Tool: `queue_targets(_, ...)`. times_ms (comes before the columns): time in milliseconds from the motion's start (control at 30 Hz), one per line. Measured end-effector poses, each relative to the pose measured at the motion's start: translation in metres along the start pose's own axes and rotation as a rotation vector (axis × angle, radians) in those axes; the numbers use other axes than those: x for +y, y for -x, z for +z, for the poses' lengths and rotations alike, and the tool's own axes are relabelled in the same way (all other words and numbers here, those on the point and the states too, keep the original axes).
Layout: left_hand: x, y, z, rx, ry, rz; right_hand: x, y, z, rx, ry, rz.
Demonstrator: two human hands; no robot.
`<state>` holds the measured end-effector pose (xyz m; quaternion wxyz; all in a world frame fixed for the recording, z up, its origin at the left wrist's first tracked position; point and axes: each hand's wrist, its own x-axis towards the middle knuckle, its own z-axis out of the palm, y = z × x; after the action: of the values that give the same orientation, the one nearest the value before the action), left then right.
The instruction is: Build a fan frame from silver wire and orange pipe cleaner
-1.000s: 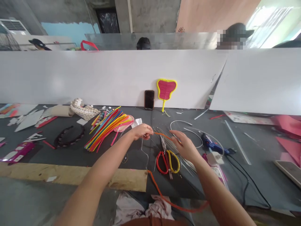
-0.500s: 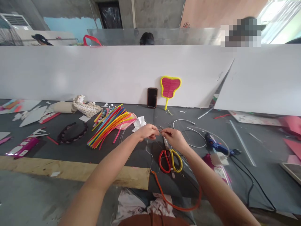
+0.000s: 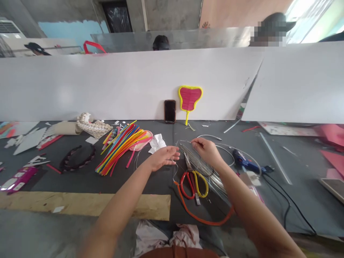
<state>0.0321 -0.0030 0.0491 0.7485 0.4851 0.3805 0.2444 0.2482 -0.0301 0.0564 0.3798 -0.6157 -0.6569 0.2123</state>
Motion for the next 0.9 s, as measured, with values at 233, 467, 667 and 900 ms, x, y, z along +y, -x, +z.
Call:
queue_targets(233, -0.037, 0.032, 0.01, -0.129, 0.059, -0.099, 0.004, -0.013, -0.016, 0.111, -0.141, 0.054)
queue_targets(467, -0.053, 0.039, 0.026, 0.015, 0.12, -0.007, 0.003, -0.013, -0.017, 0.104, -0.21, 0.117)
queue_targets(667, -0.061, 0.042, 0.026, 0.058, 0.084, 0.014, 0.01, -0.014, -0.011, 0.07, -0.215, 0.118)
queue_targets(900, -0.065, 0.049, 0.026, 0.09, 0.121, -0.005, 0.015, -0.018, -0.003, 0.015, -0.219, 0.104)
